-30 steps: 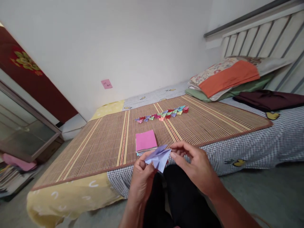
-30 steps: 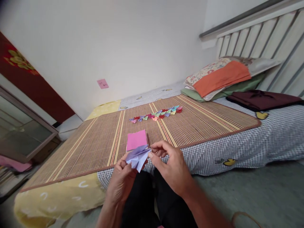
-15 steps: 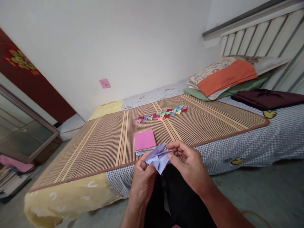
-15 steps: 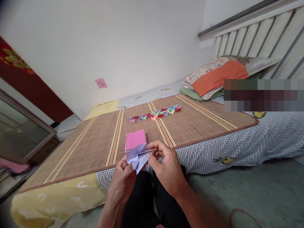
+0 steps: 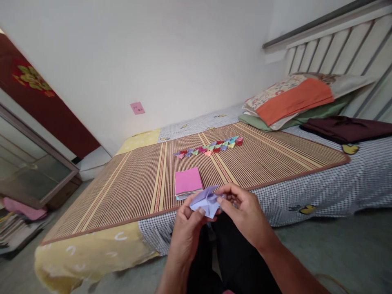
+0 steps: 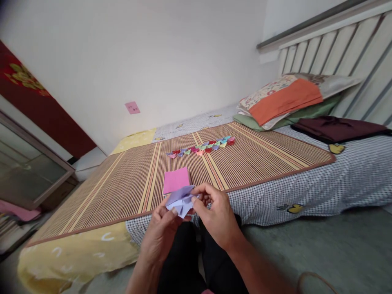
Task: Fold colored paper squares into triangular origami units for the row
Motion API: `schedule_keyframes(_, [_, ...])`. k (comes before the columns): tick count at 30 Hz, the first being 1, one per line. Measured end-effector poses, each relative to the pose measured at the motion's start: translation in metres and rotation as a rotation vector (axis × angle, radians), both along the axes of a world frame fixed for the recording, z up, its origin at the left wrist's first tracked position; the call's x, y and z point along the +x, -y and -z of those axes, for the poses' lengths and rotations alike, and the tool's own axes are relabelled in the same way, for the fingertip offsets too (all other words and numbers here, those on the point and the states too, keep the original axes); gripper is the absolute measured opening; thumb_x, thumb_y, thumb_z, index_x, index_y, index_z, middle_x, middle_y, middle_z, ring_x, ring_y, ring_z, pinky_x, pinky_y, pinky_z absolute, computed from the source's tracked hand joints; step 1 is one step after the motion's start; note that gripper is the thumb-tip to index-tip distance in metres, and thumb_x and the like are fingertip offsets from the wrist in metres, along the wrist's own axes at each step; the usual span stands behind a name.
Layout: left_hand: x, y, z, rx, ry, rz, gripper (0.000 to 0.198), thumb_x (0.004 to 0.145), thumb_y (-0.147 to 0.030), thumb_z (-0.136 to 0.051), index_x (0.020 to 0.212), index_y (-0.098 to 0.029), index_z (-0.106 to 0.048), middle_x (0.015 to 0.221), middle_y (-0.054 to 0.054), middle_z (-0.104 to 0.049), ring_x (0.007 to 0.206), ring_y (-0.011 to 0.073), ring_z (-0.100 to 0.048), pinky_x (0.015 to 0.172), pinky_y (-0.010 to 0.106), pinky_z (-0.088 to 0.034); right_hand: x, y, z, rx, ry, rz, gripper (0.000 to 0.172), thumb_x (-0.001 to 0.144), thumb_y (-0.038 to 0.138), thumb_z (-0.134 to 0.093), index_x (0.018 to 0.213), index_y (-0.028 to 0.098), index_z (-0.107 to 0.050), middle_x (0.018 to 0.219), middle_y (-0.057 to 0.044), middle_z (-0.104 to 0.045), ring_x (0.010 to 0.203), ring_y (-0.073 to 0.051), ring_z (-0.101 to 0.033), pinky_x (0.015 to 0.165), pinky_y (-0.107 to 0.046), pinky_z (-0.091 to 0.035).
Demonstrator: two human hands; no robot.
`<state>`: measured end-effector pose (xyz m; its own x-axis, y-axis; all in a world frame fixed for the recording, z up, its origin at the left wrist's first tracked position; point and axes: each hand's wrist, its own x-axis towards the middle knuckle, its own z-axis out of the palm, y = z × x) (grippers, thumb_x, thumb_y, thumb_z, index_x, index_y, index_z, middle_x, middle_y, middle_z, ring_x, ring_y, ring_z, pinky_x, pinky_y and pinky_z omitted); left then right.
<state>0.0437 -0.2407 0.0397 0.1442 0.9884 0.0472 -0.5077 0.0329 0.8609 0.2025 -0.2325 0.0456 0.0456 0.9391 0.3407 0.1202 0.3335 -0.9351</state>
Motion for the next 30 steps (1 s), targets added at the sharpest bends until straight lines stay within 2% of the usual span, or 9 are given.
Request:
schedule_keyframes(4, [0.004, 0.001, -0.001, 0.069, -0.164, -0.076, 0.044, 0.079, -0.018, -0.077, 0.122, -0.017, -0.068, 0.072, -0.002, -0.069, 0.058, 0.0113, -0.061, 0.061, 0.021, -0.050, 0.000, -0.003, 0.004, 0.143, 0.086, 0.088, 0.010, 0.088, 0.021, -0.060, 0.079, 0.019, -0.064, 0.084, -0.003, -0.063, 0.078, -0.019, -0.062, 0.072, -0.031, -0.050])
schedule_keyframes(7, [0.005, 0.000, 0.001, 0.062, -0.227, -0.104, 0.029, 0.087, -0.026, -0.071, 0.114, -0.016, -0.071, 0.069, -0.002, -0.068, 0.055, 0.0108, -0.057, 0.058, 0.020, -0.046, 0.002, -0.003, 0.007, 0.187, 0.047, 0.141, 0.010, 0.092, 0.024, -0.058, 0.083, 0.020, -0.061, 0.085, -0.003, -0.064, 0.081, -0.019, -0.063, 0.074, -0.031, -0.050])
schedule_keyframes(10, [0.004, -0.001, 0.005, 0.046, -0.303, -0.122, 0.023, 0.089, -0.031, -0.069, 0.105, -0.016, -0.075, 0.084, 0.004, -0.074, 0.066, 0.0141, -0.062, 0.062, 0.023, -0.048, 0.003, -0.002, 0.008, 0.159, -0.003, 0.171, 0.010, 0.095, 0.027, -0.057, 0.088, 0.021, -0.060, 0.082, -0.002, -0.066, 0.074, -0.018, -0.063, 0.069, -0.029, -0.050])
schedule_keyframes(14, [0.004, 0.001, 0.004, 0.099, -0.405, -0.344, 0.031, 0.096, -0.040, -0.060, 0.116, -0.020, -0.074, 0.116, 0.008, -0.074, 0.104, 0.0210, -0.066, 0.090, 0.030, -0.050, 0.004, 0.002, 0.011, 0.202, 0.123, 0.228, 0.013, 0.097, 0.028, -0.054, 0.086, 0.021, -0.057, 0.077, -0.002, -0.065, 0.071, -0.018, -0.065, 0.067, -0.028, -0.049])
schedule_keyframes(16, [0.007, 0.004, 0.004, 0.124, -0.430, -0.312, 0.034, 0.095, -0.044, -0.062, 0.114, -0.020, -0.075, 0.116, 0.009, -0.075, 0.109, 0.0239, -0.066, 0.096, 0.033, -0.048, 0.003, 0.006, 0.017, 0.236, 0.224, 0.238, 0.013, 0.097, 0.026, -0.052, 0.086, 0.021, -0.056, 0.076, -0.001, -0.065, 0.070, -0.018, -0.065, 0.066, -0.028, -0.049])
schedule_keyframes(20, [0.016, 0.012, 0.013, 0.048, -0.406, -0.122, 0.033, 0.084, -0.044, -0.076, 0.100, -0.016, -0.078, 0.106, 0.013, -0.078, 0.098, 0.0263, -0.069, 0.091, 0.036, -0.051, 0.005, 0.012, 0.040, 0.322, 0.400, 0.230, 0.011, 0.099, 0.021, -0.049, 0.092, 0.022, -0.057, 0.078, -0.002, -0.068, 0.069, -0.018, -0.067, 0.064, -0.027, -0.049])
schedule_keyframes(24, [0.029, 0.017, 0.033, -0.086, -0.166, -0.125, 0.049, 0.078, -0.046, -0.082, 0.118, -0.019, -0.074, 0.124, 0.014, -0.073, 0.118, 0.0281, -0.065, 0.103, 0.038, -0.046, 0.009, 0.009, 0.063, 0.483, 0.563, 0.333, 0.014, 0.099, 0.017, -0.048, 0.090, 0.023, -0.058, 0.074, -0.002, -0.067, 0.065, -0.020, -0.067, 0.064, -0.030, -0.050])
schedule_keyframes(26, [0.035, 0.017, 0.043, -0.092, -0.114, -0.039, 0.051, 0.069, -0.039, -0.090, 0.113, -0.017, -0.076, 0.114, 0.014, -0.076, 0.107, 0.0275, -0.068, 0.098, 0.036, -0.048, 0.009, 0.005, 0.067, 0.516, 0.582, 0.342, 0.015, 0.099, 0.017, -0.047, 0.089, 0.023, -0.057, 0.072, -0.002, -0.067, 0.064, -0.020, -0.067, 0.063, -0.030, -0.051])
schedule_keyframes(30, [0.037, 0.012, 0.060, -0.179, -0.097, -0.050, 0.034, 0.079, -0.044, -0.081, 0.096, -0.014, -0.078, 0.071, 0.004, -0.071, 0.064, 0.0163, -0.062, 0.064, 0.026, -0.047, 0.005, -0.001, 0.065, 0.443, 0.510, 0.271, 0.016, 0.100, 0.020, -0.047, 0.089, 0.023, -0.057, 0.071, -0.001, -0.067, 0.061, -0.019, -0.069, 0.060, -0.028, -0.052])
